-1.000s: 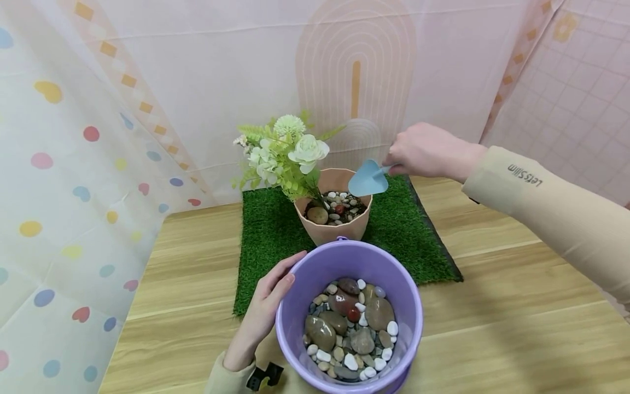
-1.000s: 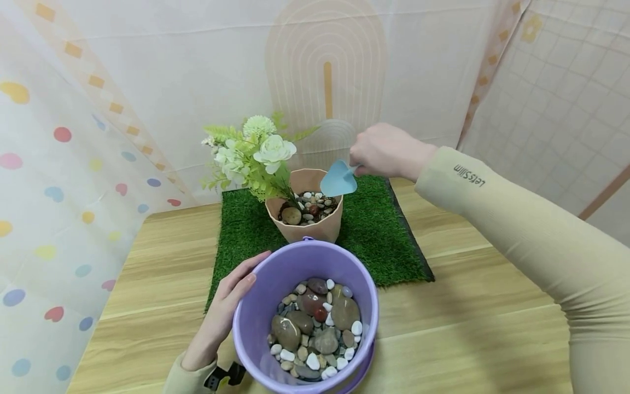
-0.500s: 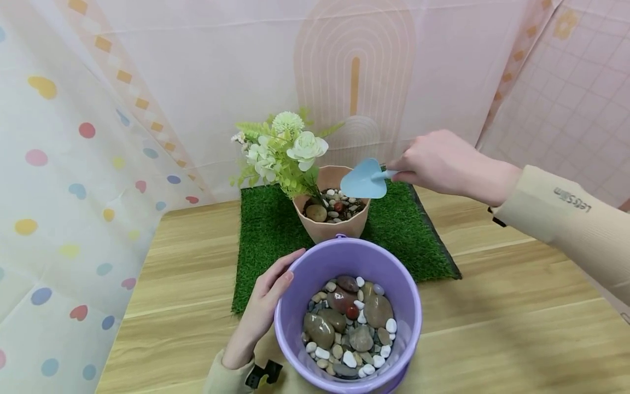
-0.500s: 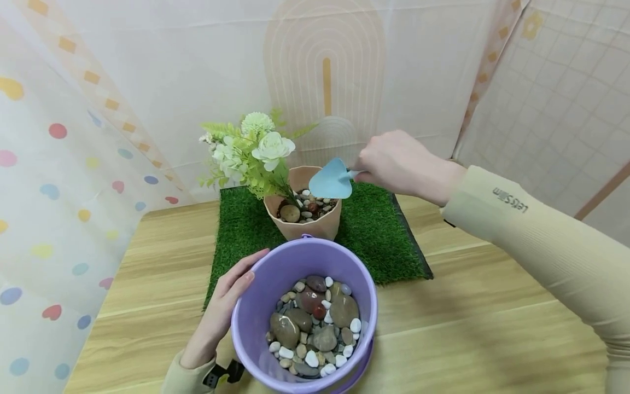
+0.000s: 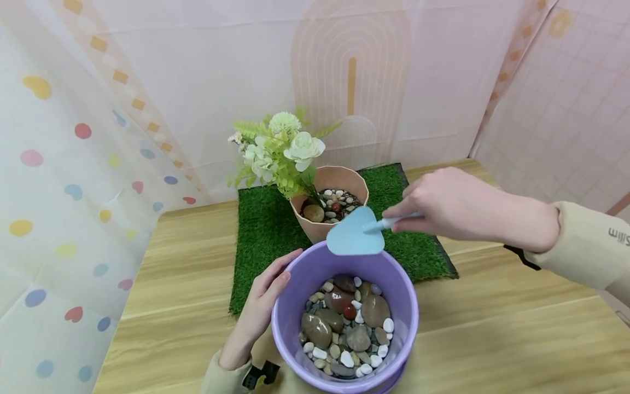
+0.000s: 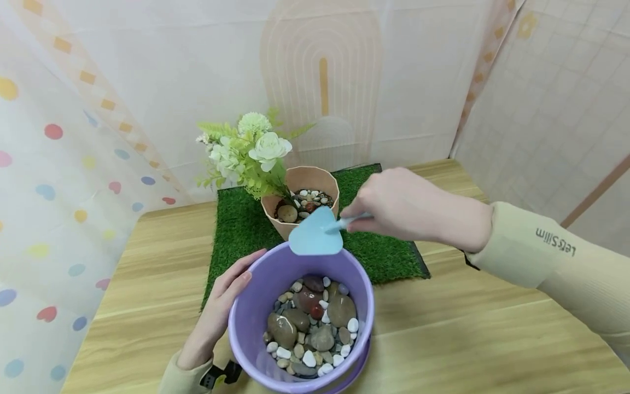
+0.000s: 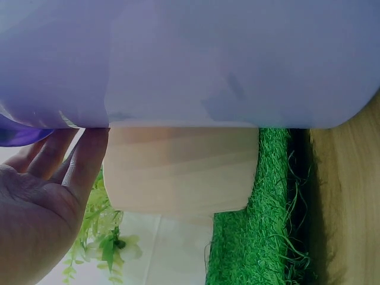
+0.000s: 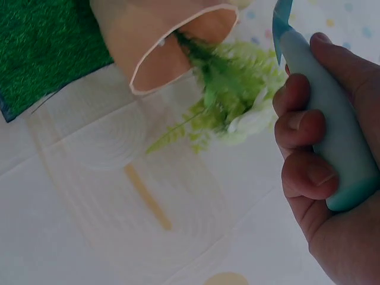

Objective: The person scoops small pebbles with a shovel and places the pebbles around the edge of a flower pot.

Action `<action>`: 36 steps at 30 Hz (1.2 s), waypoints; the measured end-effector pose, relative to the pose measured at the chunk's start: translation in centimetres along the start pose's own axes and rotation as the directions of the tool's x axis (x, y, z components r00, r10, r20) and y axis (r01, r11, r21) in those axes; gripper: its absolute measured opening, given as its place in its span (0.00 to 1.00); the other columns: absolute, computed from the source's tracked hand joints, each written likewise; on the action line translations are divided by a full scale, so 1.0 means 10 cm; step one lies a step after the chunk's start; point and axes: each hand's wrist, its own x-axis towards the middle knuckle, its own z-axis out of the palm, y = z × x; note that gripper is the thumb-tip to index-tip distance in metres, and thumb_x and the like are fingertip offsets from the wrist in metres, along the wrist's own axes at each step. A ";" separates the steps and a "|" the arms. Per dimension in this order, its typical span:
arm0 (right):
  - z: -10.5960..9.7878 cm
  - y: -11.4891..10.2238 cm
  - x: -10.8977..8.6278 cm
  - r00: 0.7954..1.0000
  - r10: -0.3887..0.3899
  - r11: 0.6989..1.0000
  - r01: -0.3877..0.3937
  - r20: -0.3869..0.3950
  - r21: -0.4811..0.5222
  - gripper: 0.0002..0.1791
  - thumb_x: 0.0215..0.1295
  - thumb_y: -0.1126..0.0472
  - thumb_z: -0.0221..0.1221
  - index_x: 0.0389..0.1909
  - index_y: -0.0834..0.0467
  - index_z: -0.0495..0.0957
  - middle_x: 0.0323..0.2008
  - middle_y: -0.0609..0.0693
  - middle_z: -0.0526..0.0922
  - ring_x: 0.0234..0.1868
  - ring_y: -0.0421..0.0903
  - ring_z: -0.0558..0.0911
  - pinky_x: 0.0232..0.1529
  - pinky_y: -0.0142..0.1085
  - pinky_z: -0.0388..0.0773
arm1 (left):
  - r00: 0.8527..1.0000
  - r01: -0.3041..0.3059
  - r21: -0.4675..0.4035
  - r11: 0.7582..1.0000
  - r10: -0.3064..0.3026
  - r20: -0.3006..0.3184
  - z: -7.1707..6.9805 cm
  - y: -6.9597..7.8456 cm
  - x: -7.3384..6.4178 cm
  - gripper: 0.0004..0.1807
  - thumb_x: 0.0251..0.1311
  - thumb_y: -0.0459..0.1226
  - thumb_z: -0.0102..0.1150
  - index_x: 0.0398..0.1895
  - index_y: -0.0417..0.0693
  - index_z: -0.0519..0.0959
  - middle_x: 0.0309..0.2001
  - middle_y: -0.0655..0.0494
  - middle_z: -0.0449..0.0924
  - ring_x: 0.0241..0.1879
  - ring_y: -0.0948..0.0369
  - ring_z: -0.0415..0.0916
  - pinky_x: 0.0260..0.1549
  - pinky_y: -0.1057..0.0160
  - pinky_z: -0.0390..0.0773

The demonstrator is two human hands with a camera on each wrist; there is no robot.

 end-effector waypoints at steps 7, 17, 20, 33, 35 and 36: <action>0.10 -0.16 -0.10 0.989 -0.142 0.989 0.143 0.036 -0.040 0.07 0.64 0.47 0.72 0.43 0.36 0.90 0.23 0.34 0.80 0.23 0.31 0.76 0.22 0.29 0.74 | 1.000 -0.004 0.007 1.000 0.004 -0.009 0.00 0.01 -0.01 0.24 0.82 0.34 0.40 0.75 0.33 0.68 0.70 0.38 0.76 0.60 0.72 0.81 0.56 0.70 0.84; 0.21 -0.42 -0.08 0.930 -0.279 0.932 0.322 0.241 -0.165 0.10 0.63 0.45 0.71 0.24 0.38 0.84 0.19 0.36 0.81 0.18 0.36 0.72 0.21 0.33 0.72 | 1.000 0.000 0.006 1.000 0.000 -0.006 -0.01 -0.01 -0.01 0.24 0.82 0.35 0.41 0.76 0.35 0.68 0.70 0.42 0.77 0.62 0.71 0.81 0.58 0.69 0.84; 0.21 -0.55 -0.05 0.920 -0.308 0.882 0.372 0.243 -0.289 0.18 0.58 0.56 0.72 0.14 0.38 0.77 0.13 0.36 0.76 0.15 0.37 0.64 0.17 0.33 0.65 | 1.000 0.002 0.004 1.000 -0.002 -0.005 -0.01 -0.01 -0.01 0.25 0.82 0.35 0.40 0.76 0.35 0.68 0.70 0.37 0.75 0.62 0.71 0.81 0.58 0.69 0.84; 0.46 -1.15 0.10 0.858 -0.360 0.666 0.511 0.365 -0.544 0.11 0.56 0.47 0.71 0.20 0.28 0.82 0.21 0.30 0.84 0.17 0.35 0.73 0.20 0.30 0.69 | 1.000 -0.012 -0.010 1.000 0.012 0.013 -0.01 0.00 0.00 0.24 0.82 0.33 0.39 0.76 0.33 0.68 0.69 0.25 0.72 0.60 0.70 0.82 0.56 0.68 0.85; 0.52 -1.22 0.10 0.850 -0.368 0.634 0.525 0.376 -0.567 0.07 0.55 0.44 0.71 0.23 0.26 0.84 0.21 0.30 0.86 0.18 0.36 0.77 0.20 0.31 0.70 | 1.000 -0.012 -0.007 1.000 0.012 0.015 0.00 0.00 0.00 0.24 0.82 0.33 0.39 0.76 0.34 0.68 0.69 0.25 0.71 0.60 0.71 0.82 0.56 0.68 0.85; 0.53 -1.25 0.10 0.845 -0.370 0.627 0.534 0.386 -0.567 0.06 0.54 0.43 0.71 0.24 0.25 0.84 0.22 0.30 0.86 0.18 0.36 0.78 0.20 0.31 0.70 | 1.000 -0.012 -0.006 1.000 0.013 0.017 0.00 0.00 0.00 0.25 0.82 0.33 0.39 0.76 0.34 0.68 0.69 0.25 0.71 0.60 0.71 0.81 0.56 0.69 0.85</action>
